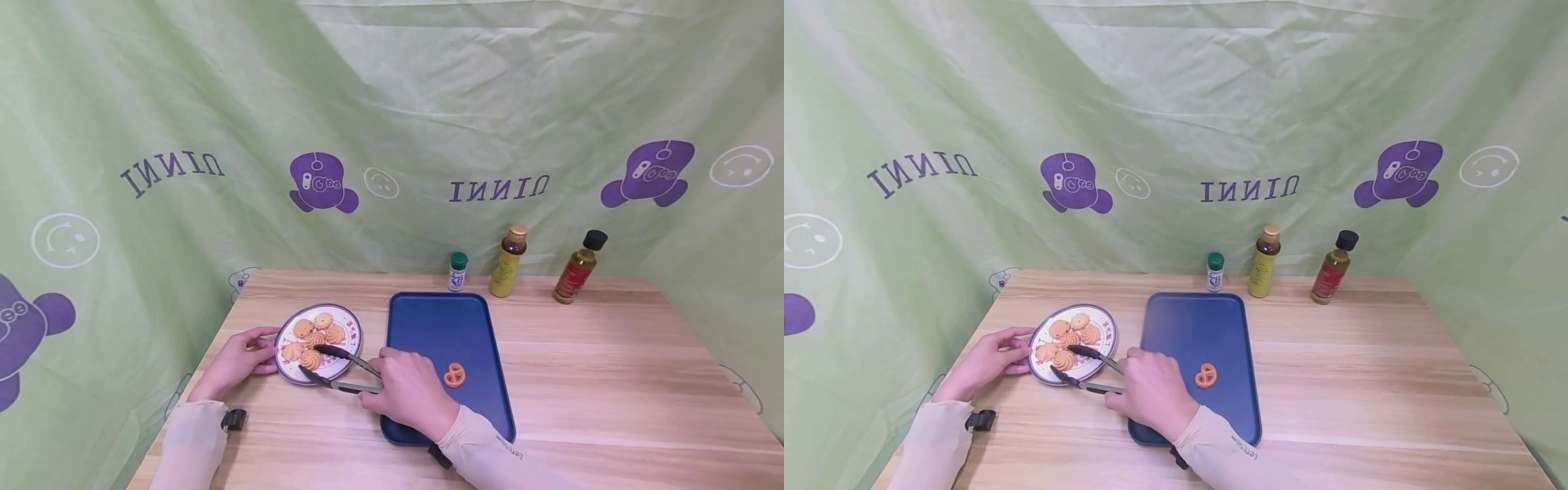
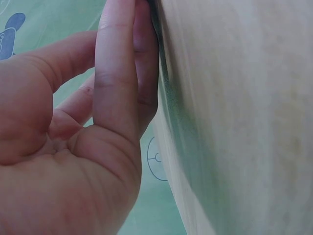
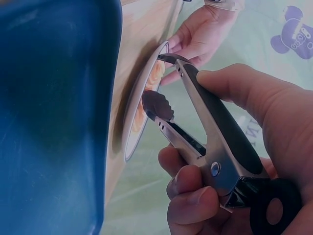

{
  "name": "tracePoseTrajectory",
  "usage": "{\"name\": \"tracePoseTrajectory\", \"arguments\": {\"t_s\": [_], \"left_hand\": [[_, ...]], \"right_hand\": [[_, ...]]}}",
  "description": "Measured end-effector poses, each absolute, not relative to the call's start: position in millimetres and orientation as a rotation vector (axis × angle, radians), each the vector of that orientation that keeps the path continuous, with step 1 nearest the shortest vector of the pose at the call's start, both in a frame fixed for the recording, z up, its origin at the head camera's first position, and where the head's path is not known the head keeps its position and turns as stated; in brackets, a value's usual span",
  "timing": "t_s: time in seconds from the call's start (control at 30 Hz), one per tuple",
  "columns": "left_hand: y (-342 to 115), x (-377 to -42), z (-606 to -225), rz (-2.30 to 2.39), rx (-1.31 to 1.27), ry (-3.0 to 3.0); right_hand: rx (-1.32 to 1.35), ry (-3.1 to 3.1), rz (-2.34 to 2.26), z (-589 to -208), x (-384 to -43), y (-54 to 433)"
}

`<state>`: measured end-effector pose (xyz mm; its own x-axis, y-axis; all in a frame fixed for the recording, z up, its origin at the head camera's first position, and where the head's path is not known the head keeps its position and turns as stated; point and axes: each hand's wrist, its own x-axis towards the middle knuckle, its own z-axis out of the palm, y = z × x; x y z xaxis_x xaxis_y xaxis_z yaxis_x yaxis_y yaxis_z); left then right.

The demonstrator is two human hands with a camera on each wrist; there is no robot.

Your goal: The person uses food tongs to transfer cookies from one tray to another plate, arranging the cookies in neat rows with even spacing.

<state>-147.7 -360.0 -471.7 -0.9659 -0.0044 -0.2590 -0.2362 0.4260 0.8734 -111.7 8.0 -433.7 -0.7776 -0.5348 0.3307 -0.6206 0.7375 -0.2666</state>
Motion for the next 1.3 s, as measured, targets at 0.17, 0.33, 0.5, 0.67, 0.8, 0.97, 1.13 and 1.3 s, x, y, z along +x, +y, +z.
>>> {"name": "tracePoseTrajectory", "arguments": {"t_s": [0.17, 0.33, 0.5, 0.67, 0.8, 0.97, 1.13, 1.3], "left_hand": [[-359, -148, -471, 1.558, -0.219, 2.468], [-360, -148, -472, 1.56, -0.213, 2.465], [-360, -148, -472, 1.551, -0.219, 2.471], [-359, -148, -473, 1.544, -0.234, 2.466], [-360, -148, -473, 1.537, -0.233, 2.48], [-361, -149, -474, 1.513, -0.243, 2.493], [-360, -148, -474, 1.513, -0.241, 2.488], [-360, -149, -474, 1.515, -0.237, 2.494]], "right_hand": [[0.909, -2.748, 0.566, -433, -112, 11], [0.903, -2.778, 0.615, -429, -112, 18], [0.872, -2.812, 0.661, -424, -112, 28], [0.82, -2.833, 0.679, -424, -107, 44], [0.777, -2.851, 0.685, -429, -105, 59], [0.728, -2.858, 0.71, -429, -98, 78], [0.673, -2.868, 0.69, -429, -84, 98], [0.533, -2.948, 0.626, -427, -75, 115]]}}
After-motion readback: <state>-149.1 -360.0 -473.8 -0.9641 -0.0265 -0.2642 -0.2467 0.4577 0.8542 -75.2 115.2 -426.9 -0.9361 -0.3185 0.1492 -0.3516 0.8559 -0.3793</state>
